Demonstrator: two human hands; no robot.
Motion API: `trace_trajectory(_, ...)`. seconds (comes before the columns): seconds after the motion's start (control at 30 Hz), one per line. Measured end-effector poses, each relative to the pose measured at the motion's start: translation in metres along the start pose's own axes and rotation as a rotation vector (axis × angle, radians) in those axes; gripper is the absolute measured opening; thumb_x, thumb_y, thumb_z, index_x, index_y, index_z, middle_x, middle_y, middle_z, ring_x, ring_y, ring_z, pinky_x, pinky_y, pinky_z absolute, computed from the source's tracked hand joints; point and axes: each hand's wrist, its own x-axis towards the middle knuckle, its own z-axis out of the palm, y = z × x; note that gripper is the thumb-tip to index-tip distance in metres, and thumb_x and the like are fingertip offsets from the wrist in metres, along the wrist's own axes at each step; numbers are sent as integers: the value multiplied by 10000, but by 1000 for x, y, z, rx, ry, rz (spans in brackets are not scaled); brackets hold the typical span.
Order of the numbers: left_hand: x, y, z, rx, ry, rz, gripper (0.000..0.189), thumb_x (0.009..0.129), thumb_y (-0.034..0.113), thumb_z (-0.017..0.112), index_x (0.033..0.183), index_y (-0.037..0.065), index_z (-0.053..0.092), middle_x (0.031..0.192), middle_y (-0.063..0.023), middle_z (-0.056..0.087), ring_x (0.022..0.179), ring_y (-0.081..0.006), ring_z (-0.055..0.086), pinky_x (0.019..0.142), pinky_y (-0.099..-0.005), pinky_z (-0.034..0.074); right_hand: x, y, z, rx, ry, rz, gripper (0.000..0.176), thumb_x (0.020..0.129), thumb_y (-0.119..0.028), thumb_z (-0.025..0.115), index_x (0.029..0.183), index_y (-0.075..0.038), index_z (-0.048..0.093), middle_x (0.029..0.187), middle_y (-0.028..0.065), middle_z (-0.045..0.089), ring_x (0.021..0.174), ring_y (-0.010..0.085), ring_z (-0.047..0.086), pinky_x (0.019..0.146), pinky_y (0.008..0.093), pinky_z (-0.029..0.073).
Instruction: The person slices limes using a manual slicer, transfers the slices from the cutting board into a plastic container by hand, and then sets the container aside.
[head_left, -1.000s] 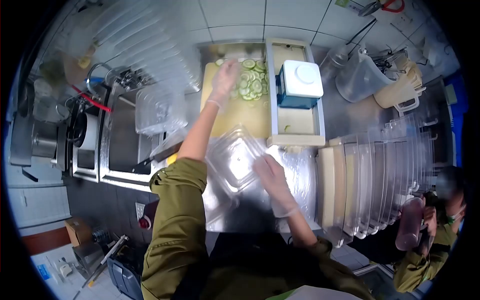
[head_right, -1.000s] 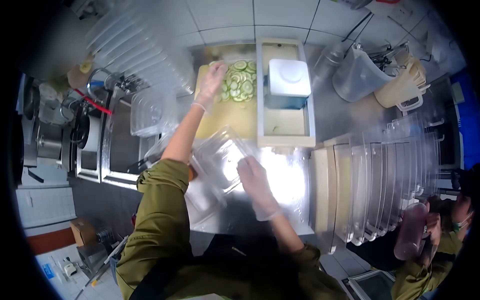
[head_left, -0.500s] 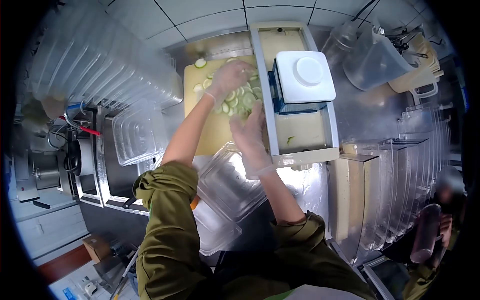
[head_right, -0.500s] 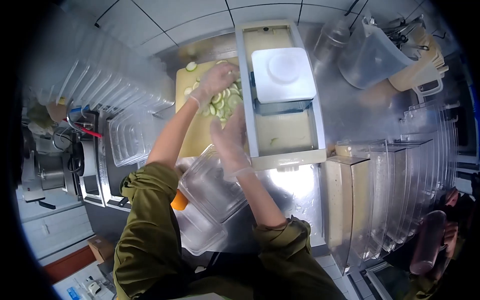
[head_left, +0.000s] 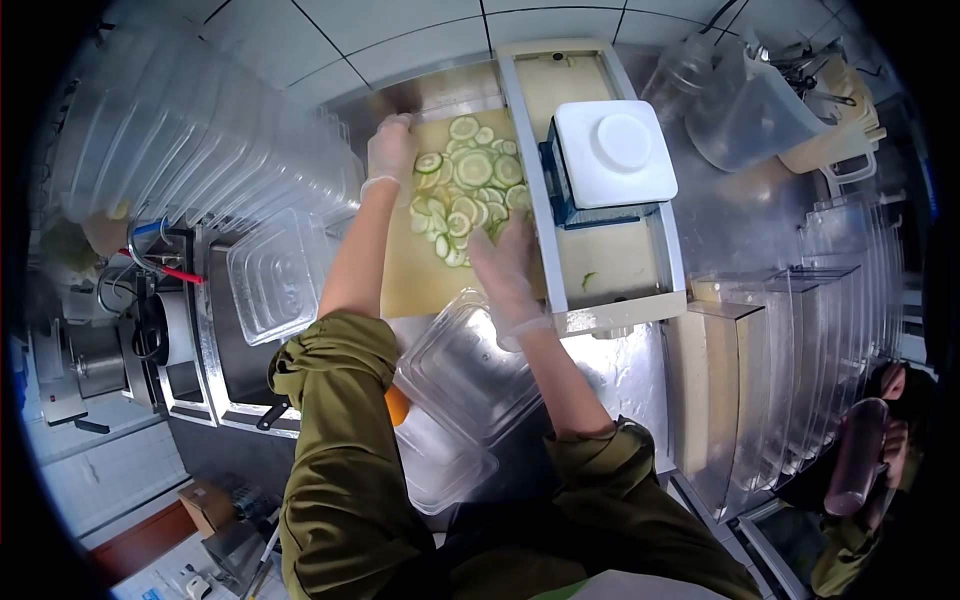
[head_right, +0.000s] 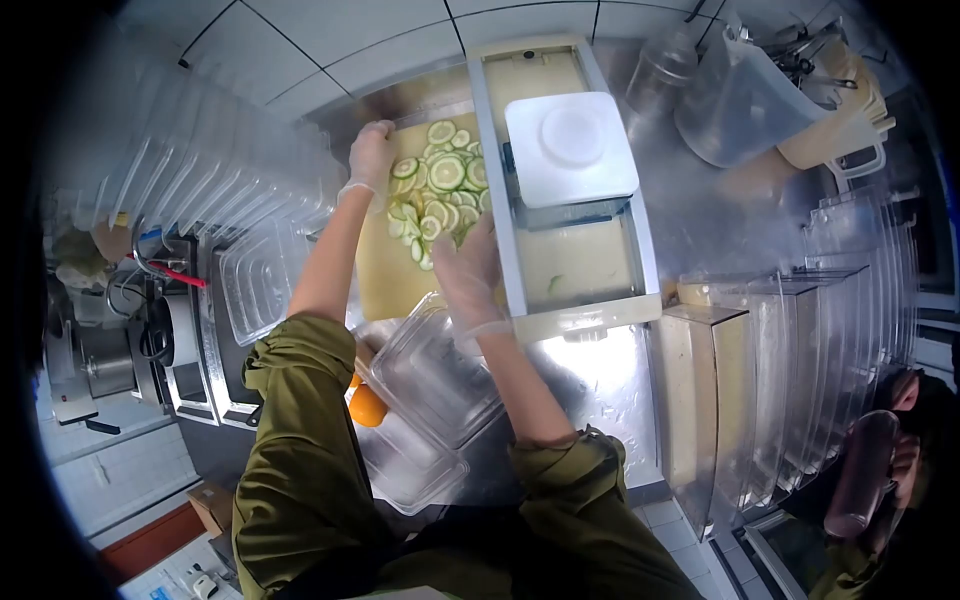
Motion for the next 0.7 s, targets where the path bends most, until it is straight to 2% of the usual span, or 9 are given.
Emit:
trace_trajectory(0.07,-2,-10,2,-30,57,115,189,804,145,539,920,63,664,968,-122,643,933,-316,609,765,-397,499,0,4,4,9,23,-4,735,731,-204,636,1320,95,314,1300,336,391,1226,458,369,1055,452,289)
trace_trajectory(0.23,-44,63,-65,-93,-110,-79,189,829,166,532,894,42,658,971,-138,639,951,-331,591,785,-399,479,4,-5,-1,144,47,50,703,751,-162,617,1330,92,311,1291,324,419,1213,441,403,1055,421,295)
trace_trajectory(0.27,-53,71,-74,-117,-152,-103,196,838,170,523,886,34,655,973,-147,636,966,-334,584,800,-399,471,6,-15,-6,281,44,113,674,775,-148,601,1343,77,316,1302,319,418,1214,434,409,1058,407,295)
trace_trajectory(0.37,-84,38,-32,-910,-100,-413,227,861,186,497,928,26,643,1031,-171,616,1020,-331,553,868,-374,440,10,-22,-3,464,97,205,651,796,-227,587,1331,70,364,1336,292,411,1261,404,370,1075,409,273)
trace_trajectory(0.4,-86,36,-33,-876,-256,-546,280,875,183,466,1062,35,613,1122,-179,588,1093,-328,521,946,-363,397,7,-30,-6,485,109,181,678,801,-286,582,1340,61,359,1347,287,404,1274,409,347,1077,418,262)
trace_trajectory(0.5,-104,57,-21,-778,-37,-333,364,886,185,470,1222,67,545,1184,-182,570,1142,-331,501,991,-367,374,22,-14,19,264,146,127,716,795,-371,578,1363,8,361,1355,280,386,1287,416,319,1080,430,248)
trace_trajectory(0.57,-108,69,-24,-685,-46,-166,397,895,194,483,1282,112,510,1262,-181,523,1207,-333,459,1026,-383,349,30,-14,32,202,121,153,731,790,-420,576,1374,-35,365,1354,276,375,1291,425,305,1083,443,240)
trace_trajectory(0.63,-117,69,-17,-606,-41,-97,393,898,206,495,1282,128,516,1304,-173,494,1221,-335,448,1032,-392,346,35,-13,44,142,124,164,721,792,-442,568,1371,-56,377,1349,281,372,1286,433,307,1079,456,249)
trace_trajectory(0.7,-121,72,-16,-719,-87,-235,421,883,242,540,1289,136,509,1325,-166,473,1225,-331,447,1029,-395,349,38,-14,55,89,156,160,687,802,-437,554,1352,-57,397,1341,295,377,1274,440,327,1068,469,276)
